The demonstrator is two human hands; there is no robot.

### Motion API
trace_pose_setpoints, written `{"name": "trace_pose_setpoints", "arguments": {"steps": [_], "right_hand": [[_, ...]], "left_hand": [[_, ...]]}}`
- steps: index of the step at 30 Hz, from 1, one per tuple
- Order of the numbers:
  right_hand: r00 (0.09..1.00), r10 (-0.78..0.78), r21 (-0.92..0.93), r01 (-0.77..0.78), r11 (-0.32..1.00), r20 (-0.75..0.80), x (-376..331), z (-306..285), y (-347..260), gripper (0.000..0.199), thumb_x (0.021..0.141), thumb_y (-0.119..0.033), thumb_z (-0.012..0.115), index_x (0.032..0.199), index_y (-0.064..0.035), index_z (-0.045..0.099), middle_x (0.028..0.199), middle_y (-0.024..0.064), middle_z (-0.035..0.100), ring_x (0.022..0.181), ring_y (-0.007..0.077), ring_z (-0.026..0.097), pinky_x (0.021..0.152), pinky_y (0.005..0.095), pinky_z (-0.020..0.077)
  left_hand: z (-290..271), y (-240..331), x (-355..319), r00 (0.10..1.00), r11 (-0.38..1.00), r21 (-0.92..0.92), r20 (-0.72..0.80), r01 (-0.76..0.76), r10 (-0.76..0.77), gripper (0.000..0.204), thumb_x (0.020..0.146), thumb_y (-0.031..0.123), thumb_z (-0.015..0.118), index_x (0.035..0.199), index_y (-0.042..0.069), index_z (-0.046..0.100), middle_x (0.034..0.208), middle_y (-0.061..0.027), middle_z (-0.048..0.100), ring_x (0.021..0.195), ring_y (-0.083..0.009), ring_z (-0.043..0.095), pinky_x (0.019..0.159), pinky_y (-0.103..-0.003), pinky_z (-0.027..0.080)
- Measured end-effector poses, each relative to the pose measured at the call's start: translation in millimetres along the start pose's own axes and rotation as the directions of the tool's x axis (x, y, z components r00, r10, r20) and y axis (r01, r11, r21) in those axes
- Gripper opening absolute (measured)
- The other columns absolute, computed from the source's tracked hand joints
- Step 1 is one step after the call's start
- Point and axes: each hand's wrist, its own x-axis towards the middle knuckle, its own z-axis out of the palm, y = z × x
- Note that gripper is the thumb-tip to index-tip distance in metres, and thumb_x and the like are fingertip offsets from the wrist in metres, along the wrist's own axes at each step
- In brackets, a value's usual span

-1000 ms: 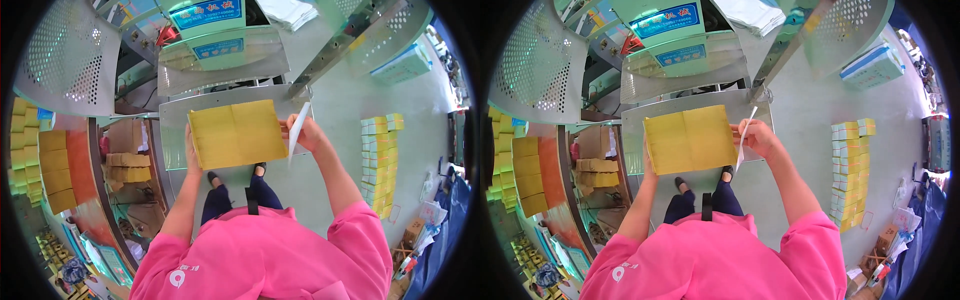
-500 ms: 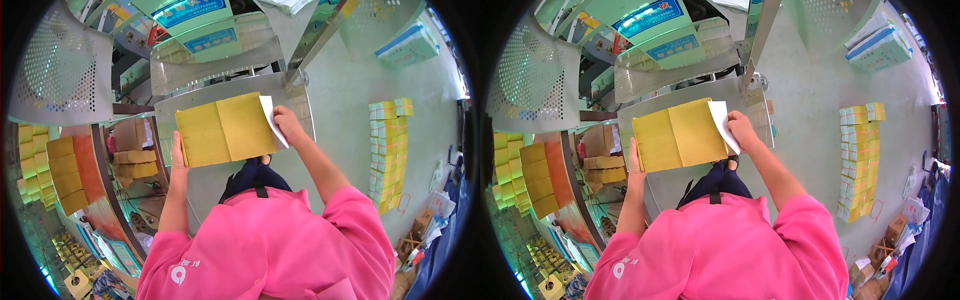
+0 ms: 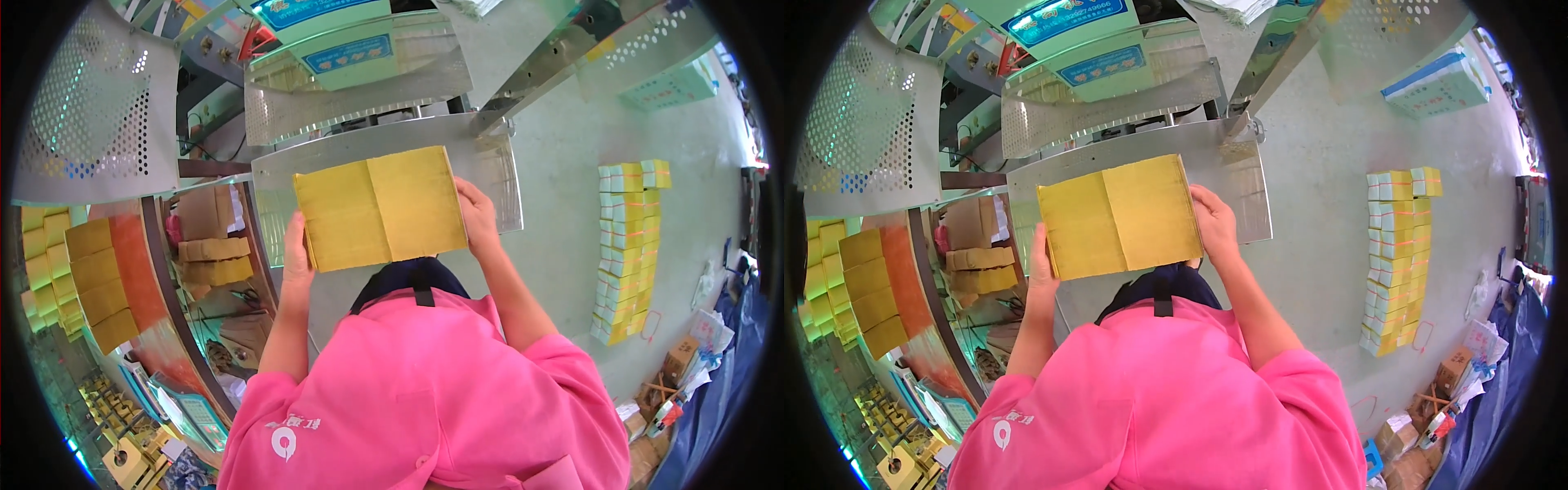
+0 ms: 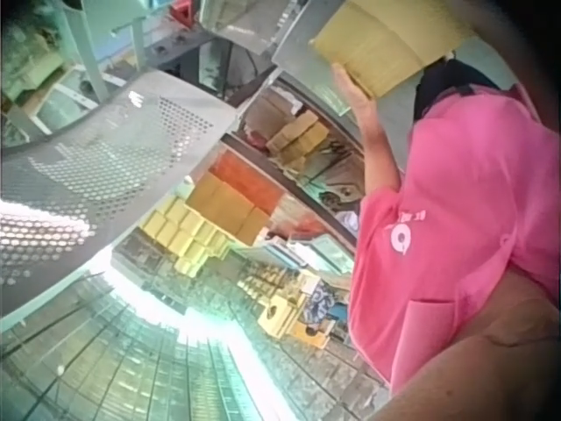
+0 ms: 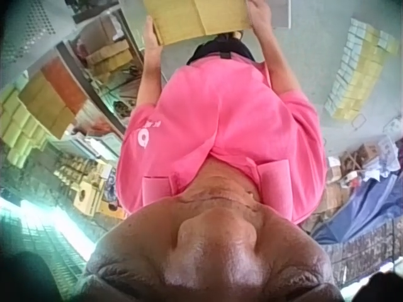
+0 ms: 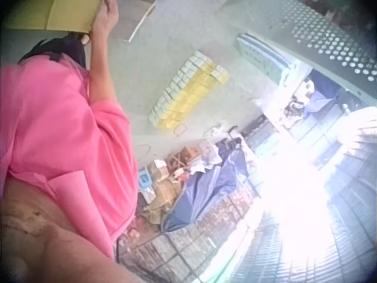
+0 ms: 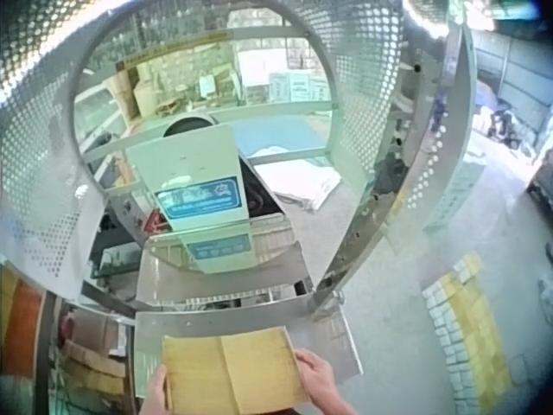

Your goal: Bundling paper stacks with an automated machine and weighing the resulting bundles on a digital scale.

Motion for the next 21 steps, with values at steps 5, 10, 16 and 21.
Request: {"name": "trace_pose_setpoints", "arguments": {"steps": [5,10,16,21], "right_hand": [[0.978,0.172,0.267,-0.198,0.943,0.117,-16.6,-1.7,-47.4,0.035,0.099,-0.021,0.049,0.122,0.0023,0.062,0.117,0.0065,0.064,0.108,0.0143,0.058,0.094,0.0292,0.0442],[0.983,0.060,0.184,-0.092,0.979,0.171,-21.0,-7.6,-56.0,0.039,0.099,-0.024,0.049,0.127,0.0018,0.058,0.120,0.0080,0.063,0.110,0.0153,0.057,0.097,0.0295,0.0425],[0.977,0.120,0.218,-0.158,0.963,0.176,-22.3,-6.1,-51.8,0.039,0.098,-0.021,0.052,0.129,0.0020,0.057,0.122,0.0078,0.062,0.114,0.0158,0.055,0.100,0.0290,0.0406],[0.949,0.180,0.393,-0.274,0.878,0.259,-25.2,2.6,-62.7,0.039,0.101,-0.020,0.045,0.134,0.0004,0.052,0.123,0.0080,0.061,0.115,0.0156,0.055,0.098,0.0293,0.0425]], "left_hand": [[-15.3,3.9,3.3,1.000,0.990,0.138,0.014,-0.026,0.024,0.046,0.099,0.036,0.052,0.129,0.001,0.050,0.121,-0.0081,0.057,0.111,-0.0161,0.054,0.095,-0.032,0.043],[0.9,7.5,-4.4,1.000,0.980,0.199,-0.010,-0.012,0.015,0.049,0.097,0.035,0.055,0.131,0.000,0.049,0.122,-0.0085,0.057,0.113,-0.0156,0.052,0.096,-0.031,0.041],[-4.0,17.4,2.0,0.993,0.966,0.231,-0.016,0.120,-0.119,0.061,0.101,0.052,0.038,0.135,0.002,0.050,0.124,-0.0098,0.060,0.113,-0.0177,0.057,0.095,-0.034,0.046],[20.0,22.1,8.2,0.972,0.962,0.183,-0.154,0.203,-0.175,0.060,0.102,0.052,0.036,0.134,0.003,0.050,0.123,-0.0086,0.060,0.109,-0.0167,0.059,0.091,-0.032,0.048]]}}
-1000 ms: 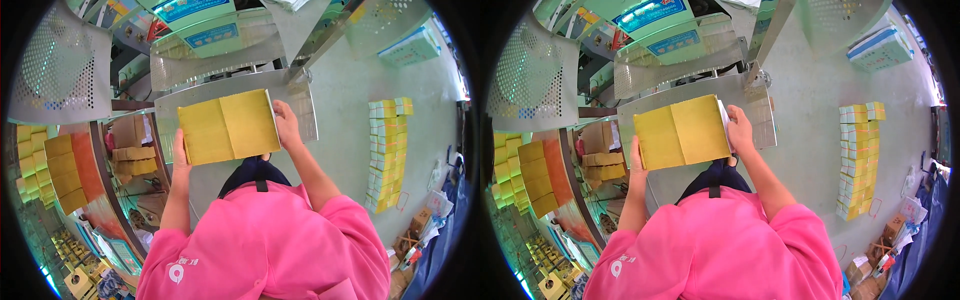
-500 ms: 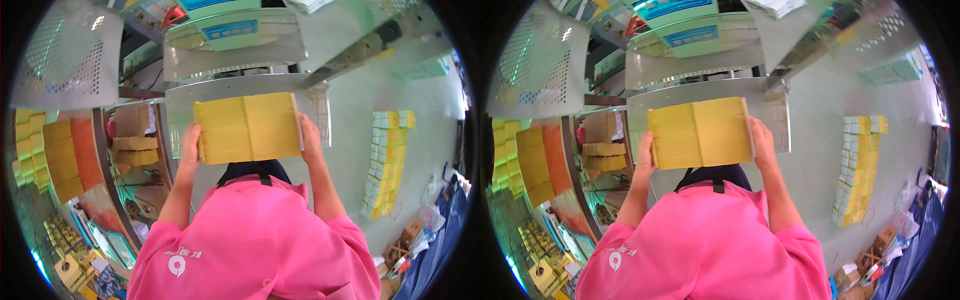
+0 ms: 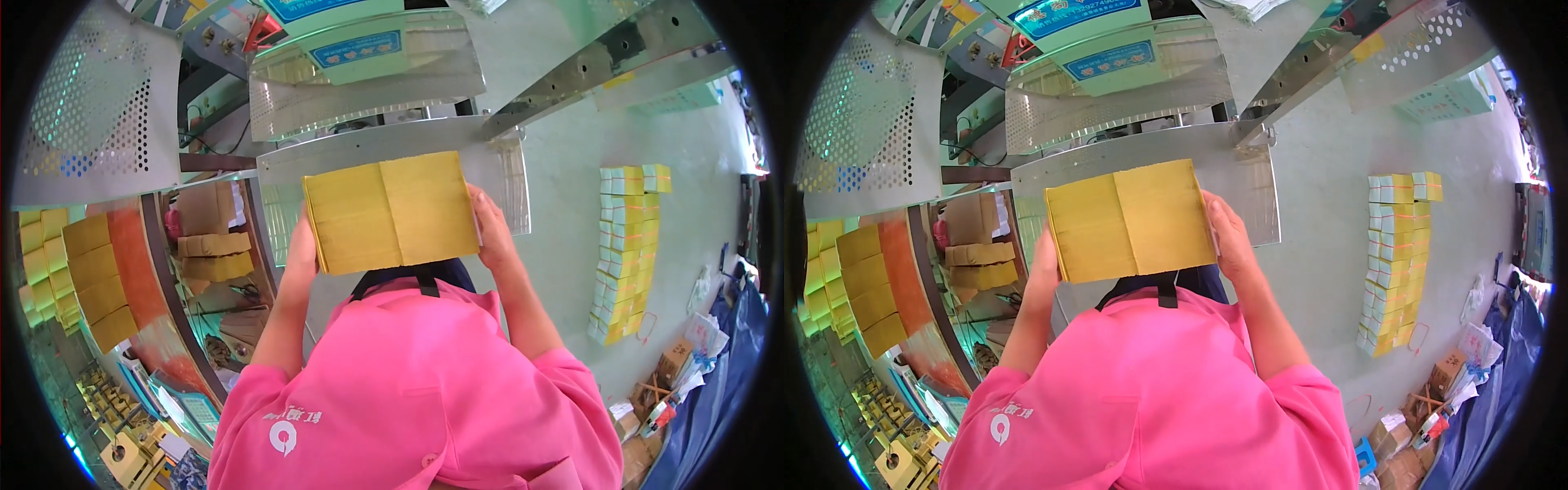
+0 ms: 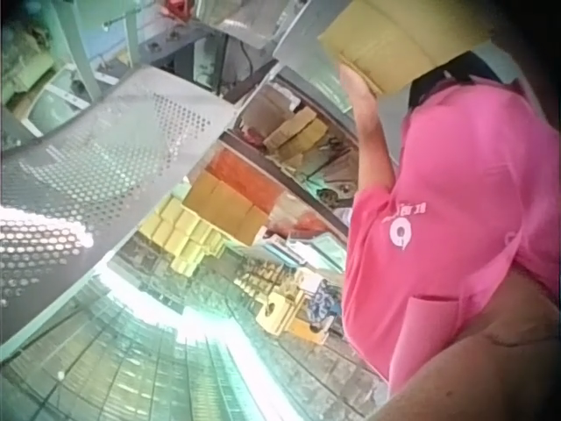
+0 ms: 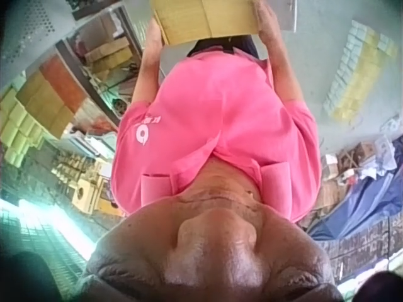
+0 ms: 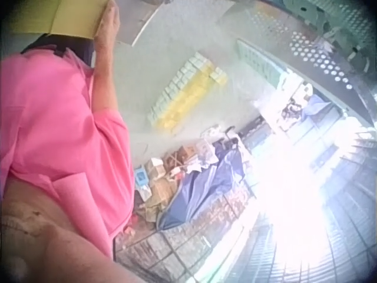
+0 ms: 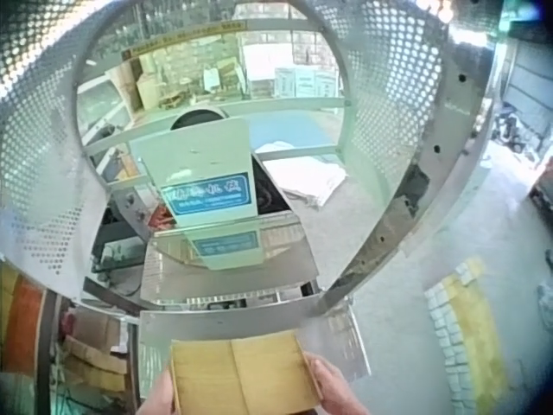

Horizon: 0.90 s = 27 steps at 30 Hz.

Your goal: Bundling paper stacks with an automated machine and weighing the resulting bundles on a digital scale.

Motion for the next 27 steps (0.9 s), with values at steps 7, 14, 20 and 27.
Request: {"name": "trace_pose_setpoints", "arguments": {"steps": [7,14,20,27], "right_hand": [[0.998,0.004,-0.004,-0.004,1.000,0.060,21.7,-4.6,-23.9,0.035,0.099,-0.011,0.041,0.129,-0.0020,0.054,0.125,0.0088,0.059,0.113,0.0156,0.057,0.096,0.0288,0.0437],[0.897,-0.408,0.060,0.404,0.913,0.173,66.8,-14.5,-42.4,0.029,0.084,0.012,0.041,0.102,-0.0025,0.061,0.128,0.0136,0.059,0.112,0.0171,0.057,0.096,0.0294,0.0434],[0.915,-0.401,0.176,0.390,0.904,0.031,80.1,-27.4,-38.0,0.025,0.080,0.014,0.048,0.093,-0.0008,0.063,0.126,0.0158,0.059,0.104,0.0192,0.060,0.090,0.0284,0.0468],[0.858,-0.425,0.222,0.491,0.842,-0.289,87.5,-37.6,-29.5,0.019,0.082,0.012,0.048,0.088,0.0006,0.062,0.098,0.0098,0.065,0.088,0.0171,0.059,0.080,0.0286,0.0485]], "left_hand": [[30.0,-9.8,-2.5,0.981,0.977,-0.089,-0.009,-0.195,0.195,0.047,0.103,0.041,0.037,0.130,0.004,0.050,0.121,-0.0069,0.058,0.110,-0.0197,0.059,0.090,-0.035,0.050],[41.3,-44.1,15.3,0.856,0.847,-0.158,0.023,-0.507,0.517,0.045,0.103,0.030,0.040,0.140,0.004,0.041,0.138,-0.0066,0.048,0.131,-0.0218,0.043,0.111,-0.036,0.031],[54.1,-48.1,19.7,0.851,0.859,-0.192,0.151,-0.475,0.504,0.048,0.104,0.026,0.039,0.146,0.003,0.035,0.145,-0.0078,0.042,0.137,-0.0196,0.035,0.114,-0.035,0.025],[84.1,-58.8,27.3,0.784,0.541,0.652,0.134,-0.531,0.607,0.046,0.104,0.029,0.039,0.141,0.003,0.041,0.142,-0.0077,0.046,0.133,-0.0193,0.040,0.113,-0.034,0.028]]}}
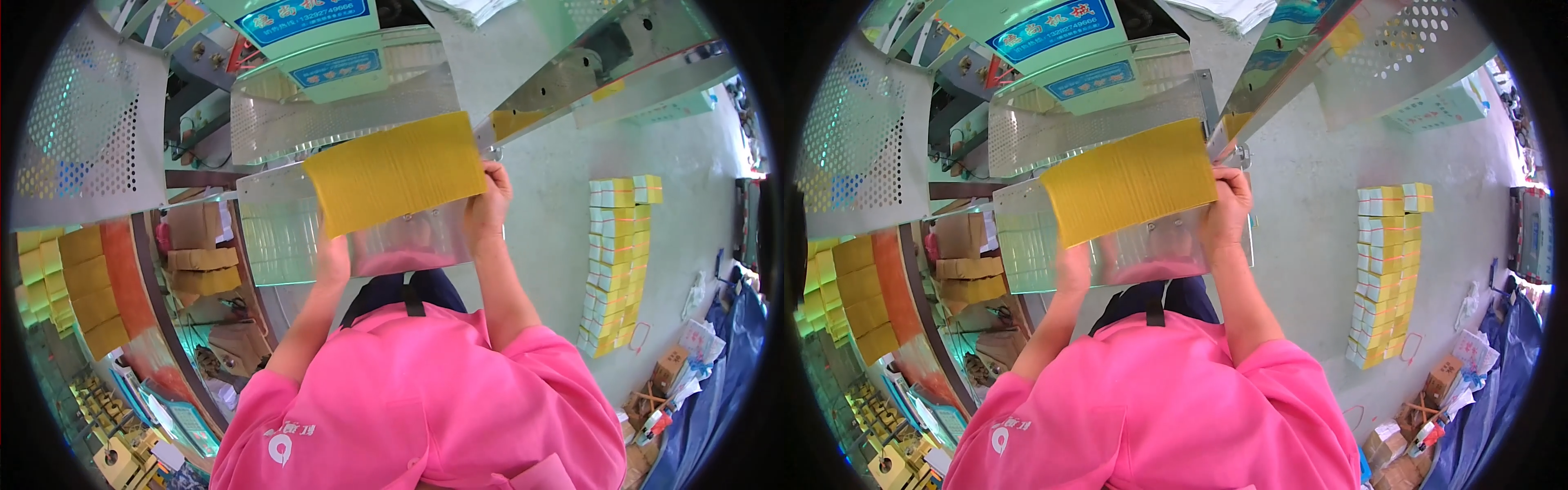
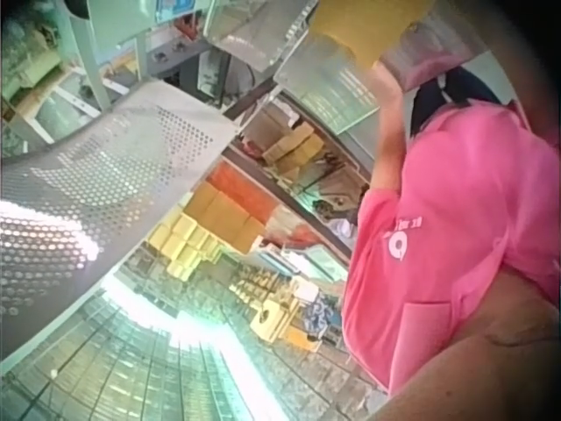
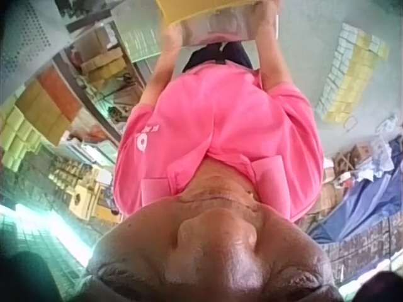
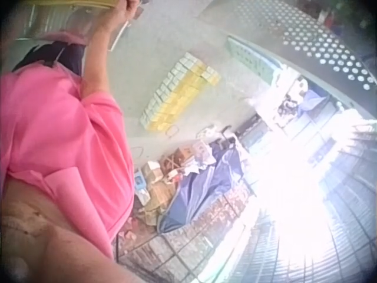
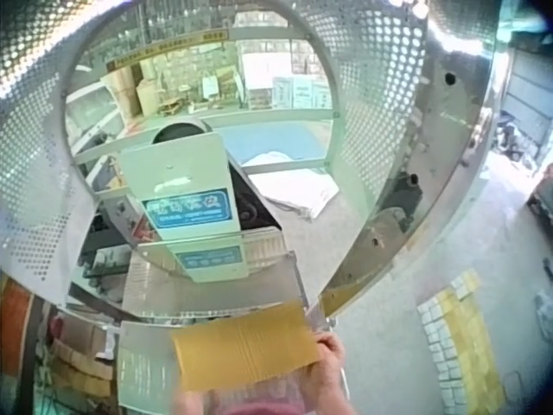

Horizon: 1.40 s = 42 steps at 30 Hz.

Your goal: Bundling paper stacks with an automated machine and weighing the resulting bundles on a digital scale.

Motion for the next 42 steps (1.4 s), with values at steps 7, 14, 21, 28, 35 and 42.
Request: {"name": "trace_pose_setpoints", "arguments": {"steps": [7,14,21,28,35,42], "right_hand": [[0.892,-0.444,-0.738,0.354,0.574,0.082,-32.5,-1.5,-57.3,0.018,0.086,0.005,0.053,0.102,0.0002,0.060,0.099,0.0075,0.060,0.089,0.0166,0.057,0.084,0.0293,0.0475],[0.442,0.007,-0.441,0.893,0.094,0.897,-78.8,154.2,-85.0,0.058,0.082,-0.016,0.068,0.135,-0.0034,0.049,0.146,0.0148,0.042,0.139,0.0364,0.035,0.112,0.0516,0.0269],[0.252,0.356,-0.230,0.968,-0.102,0.900,-50.5,170.1,-25.4,0.066,0.085,-0.040,0.063,0.139,-0.0058,0.047,0.149,0.0085,0.039,0.142,0.0290,0.029,0.116,0.0527,0.0189],[0.275,0.327,-0.260,0.961,-0.091,0.904,-57.3,156.0,-0.2,0.065,0.085,-0.045,0.062,0.136,-0.0064,0.051,0.148,0.0075,0.040,0.142,0.0269,0.029,0.116,0.0541,0.0192],[0.484,0.191,-0.443,0.869,-0.221,0.854,-36.8,128.4,-44.4,0.067,0.085,-0.043,0.063,0.137,-0.0055,0.047,0.148,0.0087,0.041,0.141,0.0267,0.031,0.115,0.0528,0.0207],[0.654,-0.387,-0.573,0.756,0.316,0.650,-44.6,41.9,-95.0,0.052,0.083,-0.005,0.060,0.133,-0.0002,0.049,0.139,0.0170,0.049,0.130,0.0287,0.046,0.111,0.0423,0.0321]], "left_hand": [[1.3,17.5,26.9,0.997,0.989,-0.128,-0.033,-0.069,0.066,0.049,0.105,0.024,0.037,0.149,0.005,0.032,0.151,-0.0091,0.038,0.139,-0.0208,0.035,0.115,-0.032,0.026],[-5.1,42.8,35.4,0.995,0.429,-0.899,0.064,0.090,-0.076,0.055,0.102,0.024,0.039,0.153,0.007,0.024,0.156,-0.0074,0.029,0.144,-0.0207,0.027,0.117,-0.033,0.021],[-19.6,10.8,51.7,0.988,0.527,-0.836,0.133,0.152,-0.074,0.057,0.106,0.035,0.032,0.154,0.005,0.020,0.156,-0.0072,0.027,0.144,-0.0192,0.025,0.117,-0.034,0.021],[5.9,23.2,28.2,0.993,0.716,-0.689,0.092,0.115,-0.071,0.049,0.103,0.034,0.040,0.141,0.003,0.038,0.138,-0.0087,0.047,0.125,-0.0192,0.045,0.106,-0.035,0.034],[-0.4,20.5,36.7,0.975,0.609,-0.761,0.187,0.223,-0.124,0.052,0.105,0.032,0.036,0.148,0.004,0.031,0.149,-0.0073,0.038,0.136,-0.0207,0.037,0.114,-0.033,0.027],[-17.6,0.2,32.2,0.992,0.991,-0.105,0.083,-0.085,0.094,0.050,0.104,0.030,0.040,0.145,0.002,0.037,0.148,-0.0093,0.039,0.137,-0.0201,0.035,0.114,-0.032,0.025]]}}
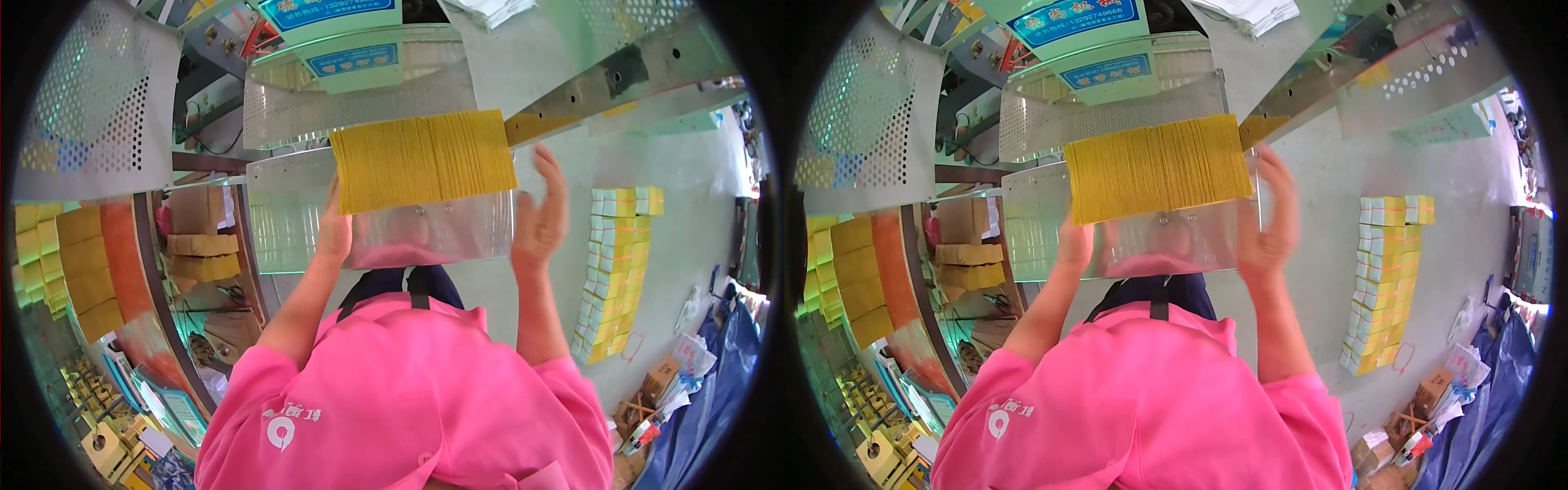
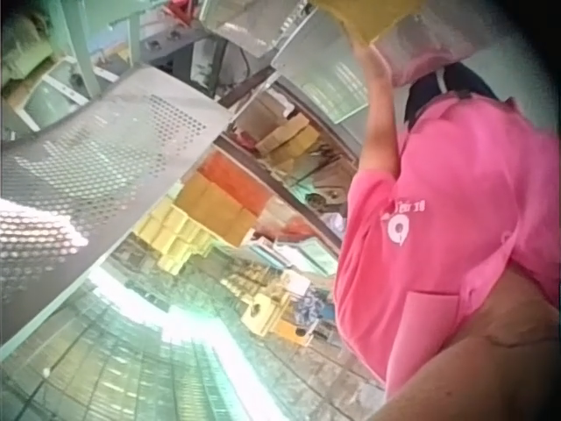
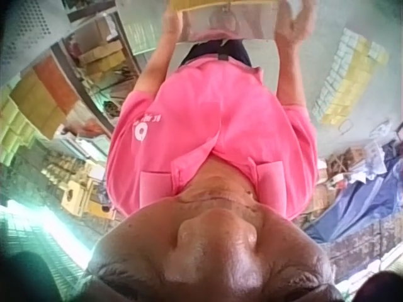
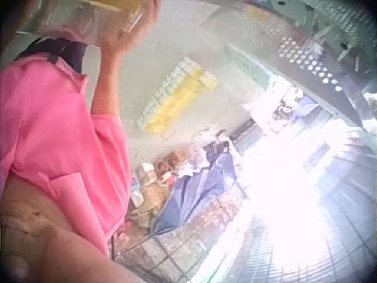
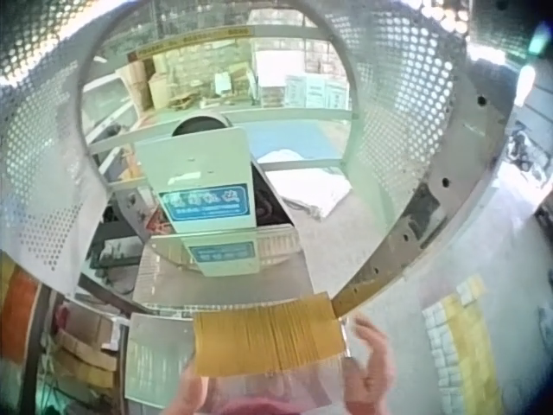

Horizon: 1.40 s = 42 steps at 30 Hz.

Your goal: Bundling paper stacks with an automated machine and weighing the resulting bundles on a digital scale.

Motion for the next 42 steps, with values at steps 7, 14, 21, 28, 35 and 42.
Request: {"name": "trace_pose_setpoints", "arguments": {"steps": [7,14,21,28,35,42], "right_hand": [[0.849,0.467,0.300,-0.526,0.796,0.249,-41.2,11.6,63.5,0.048,0.083,-0.010,0.067,0.127,0.0015,0.052,0.122,0.0116,0.057,0.118,0.0230,0.053,0.104,0.0350,0.0384],[0.892,0.418,0.027,-0.429,0.903,0.174,-0.5,22.3,25.3,0.044,0.082,-0.030,0.076,0.111,0.0000,0.062,0.102,0.0135,0.062,0.093,0.0298,0.061,0.083,0.0378,0.0475],[0.689,0.597,-0.455,-0.412,0.790,0.412,0.8,27.7,27.1,0.043,0.090,-0.042,0.063,0.100,-0.0004,0.063,0.084,0.0202,0.065,0.077,0.0355,0.064,0.068,0.0420,0.0487],[0.602,0.669,0.046,-0.757,0.652,0.436,-20.0,15.9,47.4,0.038,0.096,-0.033,0.057,0.116,-0.0015,0.065,0.089,0.0078,0.068,0.074,0.0156,0.062,0.064,0.0324,0.0494],[0.538,0.694,0.239,-0.840,0.486,0.478,-39.8,26.3,76.4,0.032,0.098,-0.027,0.056,0.113,-0.0007,0.067,0.094,0.0012,0.067,0.088,0.0108,0.060,0.078,0.0261,0.0480],[0.678,0.619,0.662,-0.679,0.319,0.397,-73.0,56.3,78.4,0.031,0.102,-0.020,0.046,0.127,-0.0024,0.054,0.130,0.0068,0.053,0.118,0.0146,0.051,0.101,0.0297,0.0399]], "left_hand": [[14.4,10.6,12.6,0.987,0.966,-0.228,-0.126,-0.125,0.098,0.046,0.098,0.011,0.050,0.141,-0.001,0.040,0.143,-0.0145,0.044,0.133,-0.0280,0.042,0.108,-0.034,0.034],[-17.5,31.4,7.2,0.979,0.768,-0.618,0.005,0.165,-0.205,0.056,0.105,0.046,0.029,0.142,0.006,0.043,0.140,-0.0070,0.047,0.130,-0.0199,0.044,0.109,-0.032,0.033],[-60.5,72.3,-12.0,0.694,0.670,-0.208,0.346,0.712,-0.631,0.077,0.098,0.067,0.022,0.146,0.009,0.039,0.143,-0.0061,0.046,0.131,-0.0191,0.044,0.103,-0.037,0.039],[-58.3,42.0,-27.9,0.788,0.742,-0.266,0.184,0.615,-0.587,0.085,0.095,0.072,0.017,0.141,0.007,0.047,0.140,-0.0095,0.051,0.129,-0.0203,0.046,0.097,-0.041,0.041],[-45.6,3.7,-36.0,0.833,0.702,-0.504,0.067,0.504,-0.550,0.067,0.101,0.058,0.030,0.137,0.005,0.049,0.132,-0.0073,0.056,0.121,-0.0194,0.051,0.099,-0.038,0.042],[-2.7,14.2,-37.9,0.844,0.431,-0.835,0.071,0.342,-0.531,0.058,0.102,0.051,0.036,0.136,0.005,0.048,0.131,-0.0063,0.056,0.120,-0.0188,0.052,0.102,-0.036,0.041]]}}
